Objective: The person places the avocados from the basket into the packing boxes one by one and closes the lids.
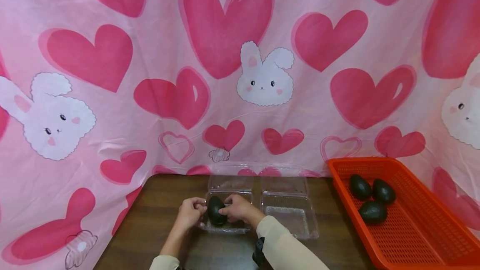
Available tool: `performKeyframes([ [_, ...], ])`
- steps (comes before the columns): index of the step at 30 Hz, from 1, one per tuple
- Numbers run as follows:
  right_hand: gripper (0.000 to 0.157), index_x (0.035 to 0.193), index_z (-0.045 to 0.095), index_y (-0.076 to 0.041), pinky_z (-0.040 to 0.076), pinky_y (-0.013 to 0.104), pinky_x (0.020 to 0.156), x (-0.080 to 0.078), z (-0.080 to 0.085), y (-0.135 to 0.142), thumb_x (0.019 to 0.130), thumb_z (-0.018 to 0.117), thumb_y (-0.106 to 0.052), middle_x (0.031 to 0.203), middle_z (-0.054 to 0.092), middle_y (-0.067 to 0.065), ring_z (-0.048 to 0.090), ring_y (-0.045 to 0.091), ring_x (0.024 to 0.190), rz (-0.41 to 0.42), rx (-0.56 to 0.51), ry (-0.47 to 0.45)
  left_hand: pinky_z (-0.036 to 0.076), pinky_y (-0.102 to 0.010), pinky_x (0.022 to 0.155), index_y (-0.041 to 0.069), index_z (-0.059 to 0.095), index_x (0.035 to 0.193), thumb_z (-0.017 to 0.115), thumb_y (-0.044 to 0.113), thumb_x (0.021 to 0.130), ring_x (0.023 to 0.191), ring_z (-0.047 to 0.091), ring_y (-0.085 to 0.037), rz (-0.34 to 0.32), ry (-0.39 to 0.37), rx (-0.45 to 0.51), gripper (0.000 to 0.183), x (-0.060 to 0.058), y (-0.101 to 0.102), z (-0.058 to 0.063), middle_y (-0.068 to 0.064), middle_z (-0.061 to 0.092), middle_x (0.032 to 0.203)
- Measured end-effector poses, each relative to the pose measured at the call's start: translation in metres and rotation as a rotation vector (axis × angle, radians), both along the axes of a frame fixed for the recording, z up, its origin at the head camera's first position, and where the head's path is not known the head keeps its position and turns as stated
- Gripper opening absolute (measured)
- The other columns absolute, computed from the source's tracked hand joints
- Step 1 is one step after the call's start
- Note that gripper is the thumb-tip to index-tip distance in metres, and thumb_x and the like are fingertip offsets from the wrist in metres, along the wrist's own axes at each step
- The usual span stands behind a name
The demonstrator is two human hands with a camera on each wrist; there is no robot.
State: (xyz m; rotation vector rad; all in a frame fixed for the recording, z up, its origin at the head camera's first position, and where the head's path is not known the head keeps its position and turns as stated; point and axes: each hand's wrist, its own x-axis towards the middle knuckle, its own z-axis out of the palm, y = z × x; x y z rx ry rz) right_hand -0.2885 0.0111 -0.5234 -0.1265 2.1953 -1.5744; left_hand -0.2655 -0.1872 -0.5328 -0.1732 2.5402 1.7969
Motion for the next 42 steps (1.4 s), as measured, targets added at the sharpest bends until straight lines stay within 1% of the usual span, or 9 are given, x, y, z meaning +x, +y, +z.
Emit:
performKeyframes([
  [6,0.037,0.118,0.059,0.009,0.067,0.042,0.073,0.003,0.000,-0.001,0.090,0.077,-0.006,0.103,0.064,0.018,0.074,0.030,0.081,-0.010,-0.012,-0.019,0.057,-0.034,0.043,-0.010,0.068,0.112,0.067,-0.005,0.091,0.053,0.053,-0.016,-0.002,-0.004,-0.004,0.021,0.000,0.001,0.000,-0.006,0.058,0.073],
  [13,0.037,0.118,0.061,0.010,0.067,0.042,0.072,0.004,0.004,0.002,0.089,0.078,-0.007,0.101,0.067,0.019,0.075,0.033,0.080,0.006,0.063,0.077,0.058,-0.034,0.043,-0.010,0.068,0.112,0.067,-0.006,0.091,0.053,0.053,-0.017,-0.002,-0.002,-0.004,0.021,0.001,0.001,0.003,-0.006,0.057,0.073],
  [20,0.038,0.117,0.061,0.009,0.065,0.040,0.067,0.006,0.012,0.008,0.089,0.078,-0.010,0.085,0.068,0.012,0.074,0.031,0.074,0.036,0.110,0.141,0.057,-0.033,0.043,-0.010,0.068,0.111,0.066,-0.007,0.091,0.053,0.052,-0.016,-0.006,0.005,-0.005,0.021,0.001,0.001,0.003,-0.006,0.057,0.071],
  [25,0.044,0.122,0.060,0.010,0.064,0.037,0.070,0.006,0.018,0.014,0.089,0.078,-0.013,0.091,0.071,0.014,0.075,0.034,0.080,0.049,0.123,0.168,0.057,-0.033,0.043,-0.011,0.067,0.111,0.066,-0.007,0.090,0.053,0.052,-0.016,-0.006,0.007,0.000,0.021,0.000,0.001,0.003,-0.006,0.056,0.071],
  [30,0.048,0.125,0.058,0.012,0.065,0.036,0.070,0.008,0.021,0.020,0.089,0.077,-0.013,0.093,0.072,0.015,0.075,0.036,0.083,0.051,0.080,0.173,0.056,-0.032,0.042,-0.011,0.067,0.111,0.065,-0.007,0.090,0.053,0.052,-0.016,0.003,0.007,0.002,0.022,0.001,0.000,0.002,-0.005,0.056,0.071],
  [32,0.047,0.125,0.057,0.011,0.065,0.036,0.070,0.008,0.023,0.023,0.090,0.077,-0.014,0.094,0.072,0.016,0.075,0.037,0.083,0.056,0.080,0.185,0.056,-0.032,0.042,-0.011,0.067,0.112,0.065,-0.007,0.091,0.053,0.052,-0.016,0.003,0.009,0.002,0.022,0.001,0.000,0.003,-0.005,0.056,0.072],
  [36,0.047,0.126,0.058,0.008,0.065,0.042,0.076,0.010,0.030,0.030,0.092,0.077,-0.018,0.099,0.073,0.017,0.075,0.038,0.084,0.068,0.105,0.206,0.057,-0.032,0.042,-0.012,0.067,0.113,0.065,-0.007,0.091,0.052,0.052,-0.015,-0.001,0.010,0.010,0.023,0.002,0.000,0.003,-0.006,0.057,0.073],
  [40,0.052,0.131,0.058,0.005,0.065,0.047,0.082,0.014,0.039,0.039,0.092,0.078,-0.024,0.103,0.070,0.014,0.074,0.032,0.086,0.080,0.118,0.212,0.057,-0.033,0.043,-0.012,0.067,0.113,0.065,-0.006,0.091,0.052,0.052,-0.015,0.000,0.012,0.007,0.022,0.001,0.000,0.003,-0.006,0.057,0.073],
  [42,0.053,0.132,0.058,0.004,0.065,0.048,0.083,0.017,0.043,0.042,0.092,0.079,-0.024,0.103,0.069,0.013,0.074,0.031,0.087,0.083,0.109,0.219,0.058,-0.034,0.043,-0.011,0.067,0.112,0.066,-0.007,0.091,0.052,0.052,-0.015,0.000,0.015,0.003,0.022,0.001,0.000,0.001,-0.005,0.057,0.073],
])
